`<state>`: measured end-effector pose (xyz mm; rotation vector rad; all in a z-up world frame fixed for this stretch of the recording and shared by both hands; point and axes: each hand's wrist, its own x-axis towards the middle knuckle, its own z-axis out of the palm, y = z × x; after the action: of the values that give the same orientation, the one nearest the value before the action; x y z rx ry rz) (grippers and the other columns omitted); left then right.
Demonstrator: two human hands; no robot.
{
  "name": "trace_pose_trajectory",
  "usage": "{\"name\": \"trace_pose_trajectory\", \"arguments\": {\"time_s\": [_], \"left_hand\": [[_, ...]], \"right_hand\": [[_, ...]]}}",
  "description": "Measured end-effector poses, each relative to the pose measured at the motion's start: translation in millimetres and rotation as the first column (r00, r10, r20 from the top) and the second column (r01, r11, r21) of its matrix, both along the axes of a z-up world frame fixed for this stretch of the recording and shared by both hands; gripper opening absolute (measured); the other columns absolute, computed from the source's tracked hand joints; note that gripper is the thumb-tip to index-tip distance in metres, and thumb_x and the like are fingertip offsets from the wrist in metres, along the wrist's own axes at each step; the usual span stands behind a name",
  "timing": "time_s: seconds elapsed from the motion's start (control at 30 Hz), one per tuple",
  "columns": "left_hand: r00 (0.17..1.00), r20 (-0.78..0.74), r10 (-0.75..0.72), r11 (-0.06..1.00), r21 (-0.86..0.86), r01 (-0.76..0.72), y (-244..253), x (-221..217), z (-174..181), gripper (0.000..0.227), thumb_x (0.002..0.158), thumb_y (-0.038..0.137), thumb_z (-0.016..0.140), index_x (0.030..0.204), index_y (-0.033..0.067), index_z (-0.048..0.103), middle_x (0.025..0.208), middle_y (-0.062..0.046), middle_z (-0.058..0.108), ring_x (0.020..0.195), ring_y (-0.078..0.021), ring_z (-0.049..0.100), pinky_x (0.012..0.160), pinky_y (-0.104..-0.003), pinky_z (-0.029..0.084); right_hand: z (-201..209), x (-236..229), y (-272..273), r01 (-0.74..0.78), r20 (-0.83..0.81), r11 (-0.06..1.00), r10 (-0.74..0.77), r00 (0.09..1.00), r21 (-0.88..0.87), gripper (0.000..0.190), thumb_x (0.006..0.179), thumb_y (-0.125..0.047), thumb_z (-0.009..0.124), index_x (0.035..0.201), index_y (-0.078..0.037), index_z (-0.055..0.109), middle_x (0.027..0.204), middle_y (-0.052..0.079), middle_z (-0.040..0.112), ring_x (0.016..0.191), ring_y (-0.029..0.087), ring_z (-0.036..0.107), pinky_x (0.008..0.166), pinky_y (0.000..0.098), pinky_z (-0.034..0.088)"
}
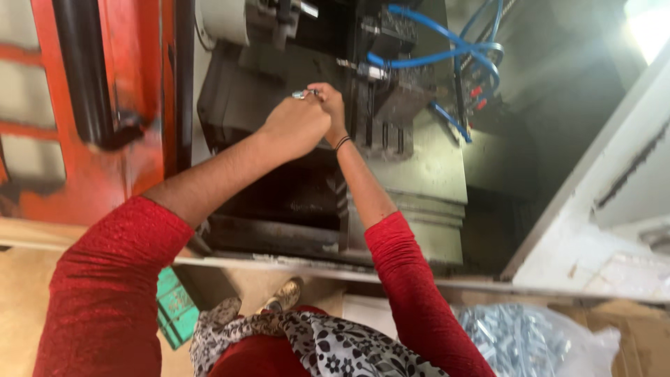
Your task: The person repeatedly loads small metal cylindrical parts into a CNC lathe, operates the machine, and removes the finished parts. They also use a digital caliper to measure the dimensions of the parts.
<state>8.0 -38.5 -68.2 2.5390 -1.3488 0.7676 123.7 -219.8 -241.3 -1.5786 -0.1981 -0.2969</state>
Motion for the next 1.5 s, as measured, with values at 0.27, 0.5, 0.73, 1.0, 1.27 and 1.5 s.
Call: {"name": "trace_pose_trajectory", "arguments": {"time_s": [0.27, 0.5, 0.73, 1.0, 1.27, 1.5], "left_hand": [[0.947, -0.285, -0.151, 0.988, -0.084, 0.132, 14, -19, 34, 0.013, 0.082, 0.017, 0.072, 0.078, 0.0047, 0.069, 0.072, -0.015, 0.071, 0.074, -0.0328, 0.071, 0.064, -0.046, 0.055], [0.945, -0.324, -0.031, 0.996, 0.065, 0.055, 35, -28, 75, 0.015, 0.087, 0.018, 0.071, 0.087, 0.0032, 0.066, 0.083, -0.012, 0.072, 0.083, -0.0273, 0.070, 0.075, -0.041, 0.054], [0.905, -0.425, -0.012, 0.983, 0.162, 0.089, 34, -31, 80, 0.015, 0.078, 0.008, 0.073, 0.089, 0.0030, 0.065, 0.083, -0.010, 0.069, 0.081, -0.0239, 0.067, 0.074, -0.039, 0.053], [0.894, -0.441, -0.077, 0.993, 0.044, 0.107, 32, -35, 76, 0.019, 0.081, 0.019, 0.075, 0.086, 0.0028, 0.066, 0.080, -0.010, 0.069, 0.079, -0.0250, 0.067, 0.070, -0.041, 0.052], [0.886, -0.459, -0.073, 0.990, 0.077, 0.122, 30, -36, 78, 0.025, 0.086, 0.026, 0.073, 0.086, 0.0026, 0.066, 0.080, -0.011, 0.069, 0.078, -0.0245, 0.067, 0.070, -0.041, 0.053], [0.872, -0.482, -0.085, 0.989, 0.067, 0.134, 31, -36, 78, 0.027, 0.086, 0.028, 0.073, 0.084, 0.0026, 0.066, 0.078, -0.012, 0.069, 0.078, -0.0250, 0.067, 0.072, -0.042, 0.053]], "right_hand": [[-45, 139, 20, 0.399, -0.260, 0.878, -0.334, 0.906, 0.264, 0.027, 0.097, -0.014, 0.070, 0.118, 0.000, 0.061, 0.079, 0.007, 0.062, 0.065, 0.017, 0.063, 0.058, 0.0403, 0.061], [-43, 238, 1, 0.295, -0.255, 0.454, -0.149, 0.955, 0.841, 0.032, 0.099, -0.015, 0.060, 0.128, -0.003, 0.055, 0.103, 0.013, 0.064, 0.091, 0.026, 0.068, 0.085, 0.0442, 0.063], [-18, 237, -3, 0.259, -0.201, 0.323, -0.203, 0.958, 0.910, 0.028, 0.105, -0.019, 0.058, 0.126, 0.000, 0.057, 0.104, 0.016, 0.064, 0.096, 0.027, 0.068, 0.084, 0.0417, 0.064], [4, 175, 27, 0.348, -0.105, 0.808, -0.340, 0.934, 0.475, 0.031, 0.102, -0.020, 0.062, 0.128, -0.005, 0.068, 0.105, 0.005, 0.070, 0.091, 0.013, 0.068, 0.072, 0.0334, 0.063], [6, 189, 14, 0.277, -0.068, 0.927, -0.269, 0.961, 0.252, 0.044, 0.105, -0.028, 0.061, 0.146, -0.011, 0.058, 0.098, 0.003, 0.072, 0.084, 0.009, 0.063, 0.064, 0.0260, 0.055], [-6, 196, 4, 0.265, -0.020, 0.936, -0.267, 0.963, 0.230, 0.035, 0.101, -0.037, 0.060, 0.118, -0.007, 0.066, 0.085, 0.001, 0.070, 0.075, 0.008, 0.062, 0.057, 0.0244, 0.053]]}}
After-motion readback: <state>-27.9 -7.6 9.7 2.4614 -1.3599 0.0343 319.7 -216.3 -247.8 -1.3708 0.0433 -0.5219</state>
